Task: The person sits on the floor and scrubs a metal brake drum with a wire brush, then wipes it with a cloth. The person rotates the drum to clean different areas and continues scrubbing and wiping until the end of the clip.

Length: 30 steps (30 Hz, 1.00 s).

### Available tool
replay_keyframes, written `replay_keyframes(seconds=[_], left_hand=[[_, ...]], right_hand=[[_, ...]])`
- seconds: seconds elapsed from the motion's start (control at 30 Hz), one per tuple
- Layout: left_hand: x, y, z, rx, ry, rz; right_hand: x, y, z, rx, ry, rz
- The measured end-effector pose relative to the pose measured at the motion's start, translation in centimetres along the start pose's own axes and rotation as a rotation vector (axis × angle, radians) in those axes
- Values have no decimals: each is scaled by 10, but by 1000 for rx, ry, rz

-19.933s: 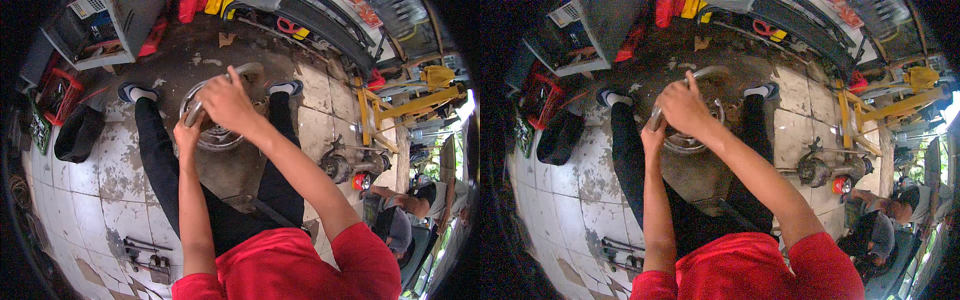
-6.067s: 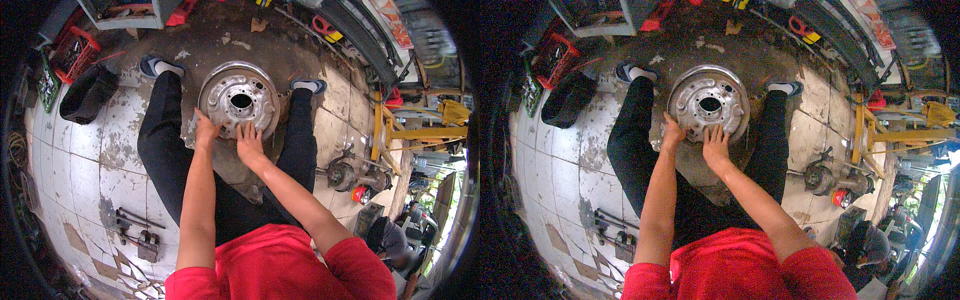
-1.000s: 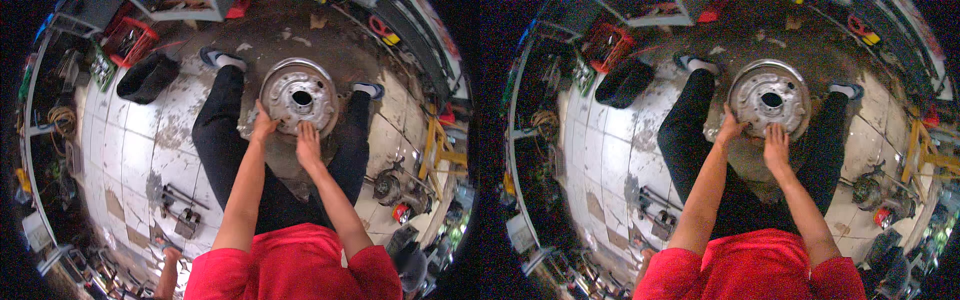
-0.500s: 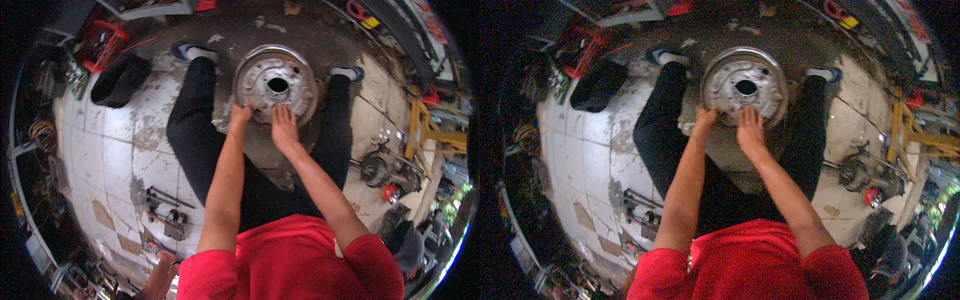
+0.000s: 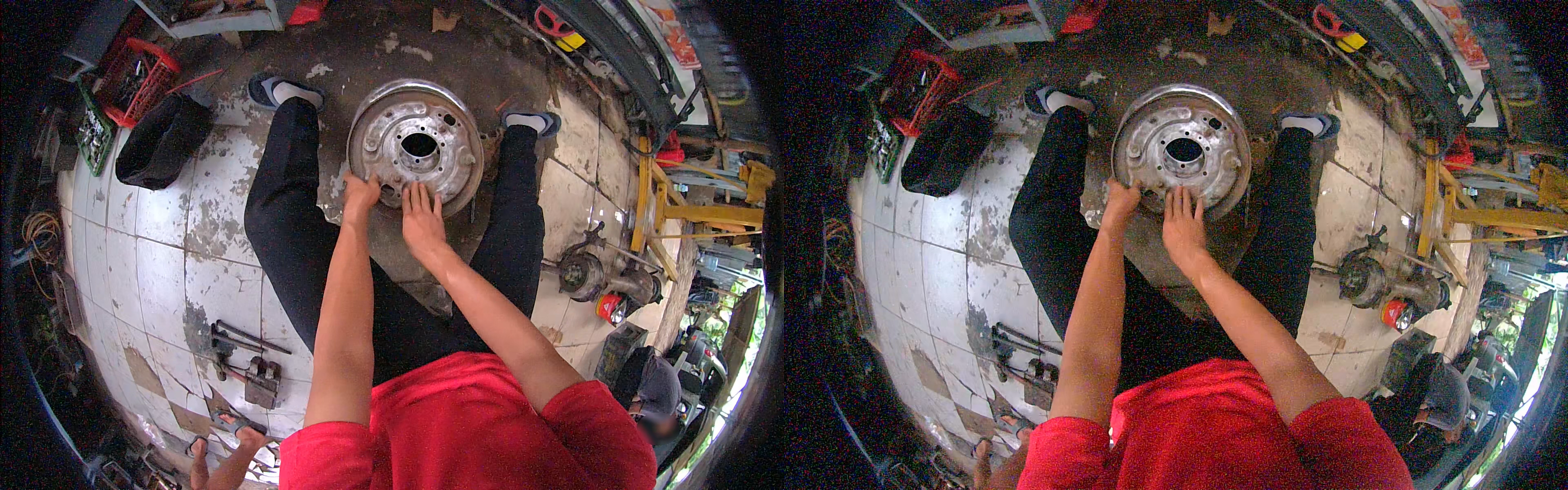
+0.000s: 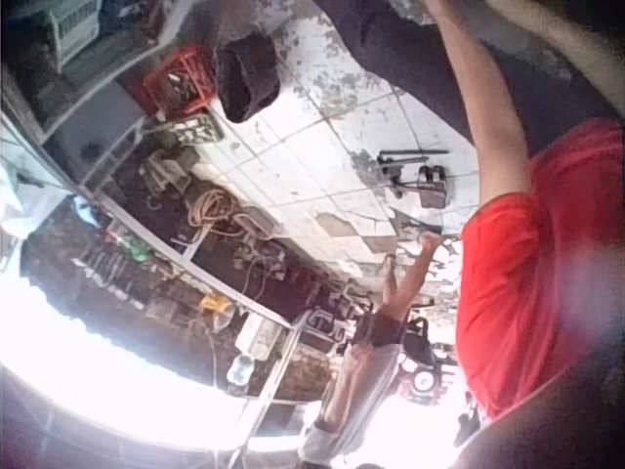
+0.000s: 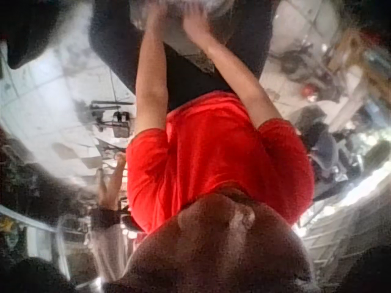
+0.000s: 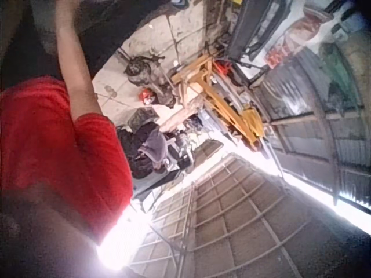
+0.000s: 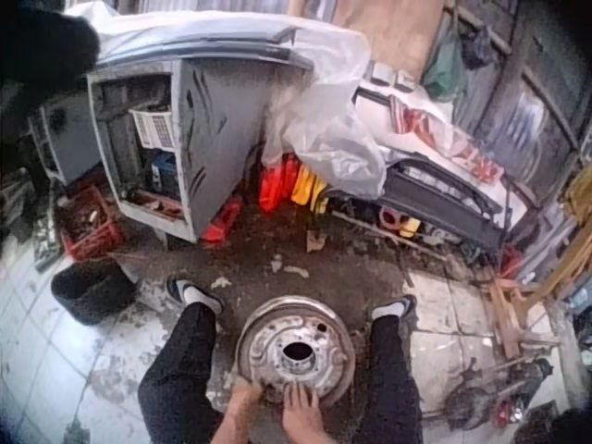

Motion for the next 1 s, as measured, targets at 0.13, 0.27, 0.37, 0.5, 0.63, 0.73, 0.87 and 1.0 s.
replay_keyframes(seconds=[0.13, 0.27, 0.37, 0.5, 0.63, 0.73, 0.87, 1.0], left_hand=[[-3, 2, 6, 124, 27, 34], [-7, 1, -1, 94, -100, 146], [-4, -10, 16, 150, -90, 150], [9, -16, 17, 91, -75, 130], [15, -62, 88, 124, 243, 101], [26, -28, 16, 189, -2, 137], [8, -35, 43, 223, 12, 64], [6, -28, 33, 127, -18, 79]], right_hand=[[2, 11, -5, -134, 28, -65], [-2, -11, -12, -39, 24, -138], [2, -8, -2, -14, 1, -119], [8, 18, -10, -107, 36, -61], [-10, 3, 5, -147, -38, -143], [-5, -23, -29, 49, -117, -136], [2, 4, -6, -81, 93, -25], [14, 23, -13, -198, -17, -128]])
Point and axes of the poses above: each hand's wrist, its own y-axis away from the middle knuckle, its own x-axis out of the palm, z = x × y, the point moved 2 cm from there along -y, towards the middle knuckle, and after that the axes turned 4 degrees about -x, right-handed, at the moved point
